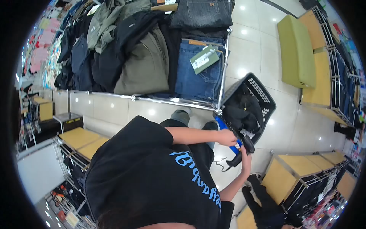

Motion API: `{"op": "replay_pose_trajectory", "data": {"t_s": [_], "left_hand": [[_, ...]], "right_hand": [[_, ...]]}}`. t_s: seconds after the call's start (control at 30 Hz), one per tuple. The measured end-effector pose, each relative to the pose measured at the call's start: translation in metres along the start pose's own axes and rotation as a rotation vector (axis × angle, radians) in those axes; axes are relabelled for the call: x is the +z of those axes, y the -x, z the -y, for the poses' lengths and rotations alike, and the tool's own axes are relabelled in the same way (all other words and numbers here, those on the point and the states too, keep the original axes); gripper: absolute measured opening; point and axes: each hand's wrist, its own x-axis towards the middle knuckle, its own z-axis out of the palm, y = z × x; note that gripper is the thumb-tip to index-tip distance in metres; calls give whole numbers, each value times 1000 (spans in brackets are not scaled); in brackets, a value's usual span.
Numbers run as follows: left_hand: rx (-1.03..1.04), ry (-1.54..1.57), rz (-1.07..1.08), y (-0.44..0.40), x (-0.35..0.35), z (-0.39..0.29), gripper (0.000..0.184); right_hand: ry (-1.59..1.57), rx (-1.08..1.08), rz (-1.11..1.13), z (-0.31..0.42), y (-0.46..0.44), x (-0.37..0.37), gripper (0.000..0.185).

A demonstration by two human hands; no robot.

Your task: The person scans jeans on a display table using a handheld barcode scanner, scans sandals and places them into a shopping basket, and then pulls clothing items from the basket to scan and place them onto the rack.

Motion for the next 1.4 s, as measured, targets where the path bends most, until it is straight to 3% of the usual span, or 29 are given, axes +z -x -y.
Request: {"op": "replay_pose_trajectory", "data": {"t_s": [0.07, 0.27, 0.43, 0.6, 0.7, 0.83, 1.03, 1.4], "left_hand": [[178, 67, 39, 36, -8, 9, 38], [299, 85, 144, 90, -7, 41, 34], [345, 59, 48, 120, -22, 60, 29], [321, 52, -37, 147, -38, 70, 27], [284, 30, -95, 167, -47, 75, 26], [218, 57, -96, 207, -58, 86, 28], [196, 87, -145, 296, -69, 102, 30], [129, 14, -49, 458, -117, 158, 31]], "right_hand": [[-75, 66, -49, -21, 27, 22, 40], [-309, 86, -270, -47, 97, 110, 37], [-421, 54, -456, -68, 118, 187, 50], [-534, 75, -532, -61, 131, 246, 50], [-552, -66, -587, -40, 148, 278, 48], [-342, -74, -517, -33, 179, 308, 52], [-121, -173, -508, -39, 233, 368, 42], [-301, -312, -431, -46, 309, 535, 31]]}}
